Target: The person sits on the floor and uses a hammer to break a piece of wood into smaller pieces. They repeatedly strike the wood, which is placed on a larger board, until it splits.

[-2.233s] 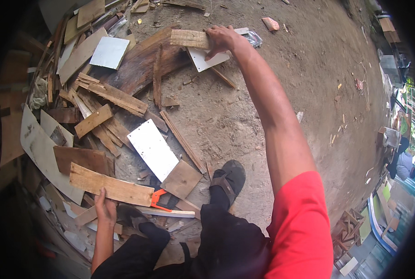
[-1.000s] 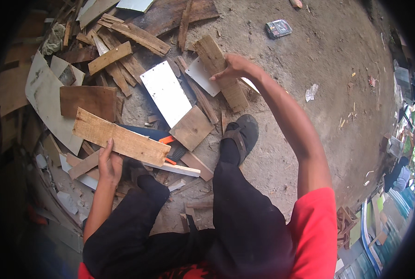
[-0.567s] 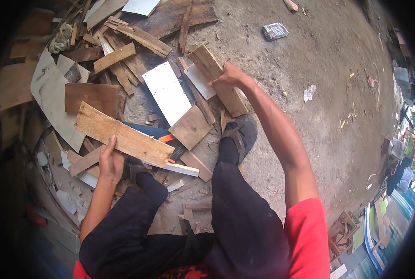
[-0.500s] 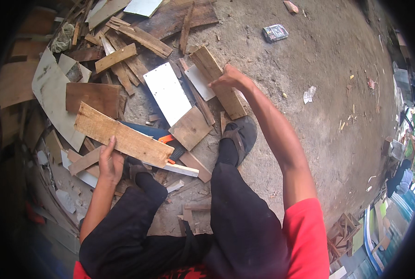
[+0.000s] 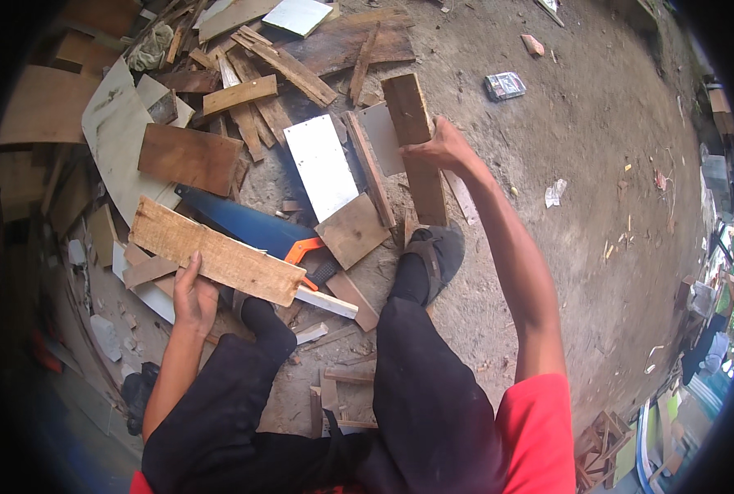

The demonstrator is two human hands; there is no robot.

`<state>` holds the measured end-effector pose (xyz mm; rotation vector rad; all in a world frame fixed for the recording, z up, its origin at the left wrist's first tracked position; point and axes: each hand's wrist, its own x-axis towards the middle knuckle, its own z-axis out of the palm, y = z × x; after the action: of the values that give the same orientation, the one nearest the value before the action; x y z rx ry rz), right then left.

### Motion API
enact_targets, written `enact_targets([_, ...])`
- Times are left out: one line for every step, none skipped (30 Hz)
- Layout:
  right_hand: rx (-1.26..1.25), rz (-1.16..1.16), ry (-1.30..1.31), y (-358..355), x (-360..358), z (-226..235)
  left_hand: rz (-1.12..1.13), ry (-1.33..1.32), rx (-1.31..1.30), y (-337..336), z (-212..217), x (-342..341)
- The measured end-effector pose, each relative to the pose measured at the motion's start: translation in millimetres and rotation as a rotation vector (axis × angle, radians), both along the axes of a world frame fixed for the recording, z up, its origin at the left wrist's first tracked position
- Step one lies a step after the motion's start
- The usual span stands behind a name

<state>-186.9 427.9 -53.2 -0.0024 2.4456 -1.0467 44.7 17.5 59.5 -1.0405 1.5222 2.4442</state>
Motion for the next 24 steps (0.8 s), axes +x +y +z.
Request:
enact_targets([-0.071, 0.014, 0.020, -3.8, 2.9, 8.9, 0.002, 0.012, 0.010, -0.8, 0.7, 3.0])
enact_targets([-0.143, 0.031, 0.038, -6.2, 5.9, 18.7, 0.000, 0.034, 0.017, -0.3, -0.7, 4.5])
enact_targets([-0.219, 0.051, 0.054, -15.1, 8.8, 34.7, 0.002, 0.054, 0.019, 0.0, -4.0, 4.8])
enact_targets([-0.330, 0.089, -0.007, -30.7, 12.9, 56.2, 0.003, 0.068, 0.015, -0.6, -4.4, 5.7])
enact_targets([-0.352, 0.120, -0.040, -48.5, 18.0, 66.2, 0.024, 0.068, 0.029, -0.7, -6.4, 4.0])
enact_targets([-0.384, 0.154, -0.067, -69.5, 19.6, 78.2, 0.039, 0.090, 0.009, -0.4, 0.1, 1.5])
enact_targets([-0.407, 0.183, -0.083, -86.8, 18.5, 89.8, 0.046, 0.121, -0.003, -0.9, 5.6, -4.4])
enact_targets([-0.427, 0.210, -0.072, -106.4, 17.0, 80.5, 0.043, 0.157, 0.002, -5.7, 10.9, -7.3])
enact_targets([-0.392, 0.305, -0.056, -126.5, 14.0, 73.0, 0.043, 0.192, 0.010, -10.9, 15.5, -8.5])
enact_targets([-0.280, 0.310, -0.030, -147.6, 13.3, 62.4, 0.060, 0.208, -0.051, -17.1, 24.0, -9.0])
enact_targets([-0.157, 0.302, 0.002, -159.9, 12.4, 50.1, 0.077, 0.228, -0.054, -21.9, 36.4, -12.6])
enact_targets([-0.195, 0.267, 0.079, -167.4, 11.1, 31.3, 0.094, 0.242, -0.056, -27.0, 56.9, -13.1])
enact_targets([-0.233, 0.238, 0.156, -174.4, 12.3, 23.4, 0.116, 0.258, -0.058, -34.7, 76.1, -11.4])
enact_targets([-0.335, 0.283, 0.262, -182.9, 21.8, 34.7, 0.128, 0.288, -0.065, -47.0, 95.3, -2.9])
enact_targets([-0.307, 0.267, 0.305, -178.5, 21.8, 35.4, 0.140, 0.309, -0.085, -56.3, 116.7, 1.3])
enact_targets([-0.253, 0.303, 0.275, -177.7, 34.8, 62.6, 0.110, 0.306, -0.091, -69.0, 140.4, 12.1])
enact_targets([-0.198, 0.339, 0.245, -177.7, 49.8, 90.8, 0.082, 0.300, -0.099, -81.2, 165.4, 25.3])
enact_targets([-0.058, 0.361, 0.216, -156.0, 45.0, 108.7, 0.053, 0.343, -0.070, -80.9, 183.7, 23.9])
enact_targets([0.074, 0.381, 0.168, -133.4, 45.2, 117.1, 0.001, 0.361, -0.078, -78.5, 201.4, 30.6])
enact_targets([0.091, 0.383, 0.290, -114.4, 46.4, 131.6, -0.009, 0.401, -0.067, -77.6, 217.7, 38.7])
enact_targets([0.071, 0.369, 0.186, -117.1, 61.9, 166.7, 0.004, 0.420, -0.066, -83.6, 230.3, 55.0])
enact_targets([0.027, 0.469, 0.215, -125.9, 78.6, 212.9, 0.007, 0.456, -0.067, -91.7, 240.8, 70.0])
enact_targets([0.168, 0.385, 0.305, -101.0, 59.9, 220.0, -0.031, 0.506, -0.038, -84.4, 249.3, 73.3])
enact_targets([0.202, 0.388, 0.262, -102.6, 65.5, 252.8, -0.024, 0.516, -0.107, -77.5, 256.6, 86.7])
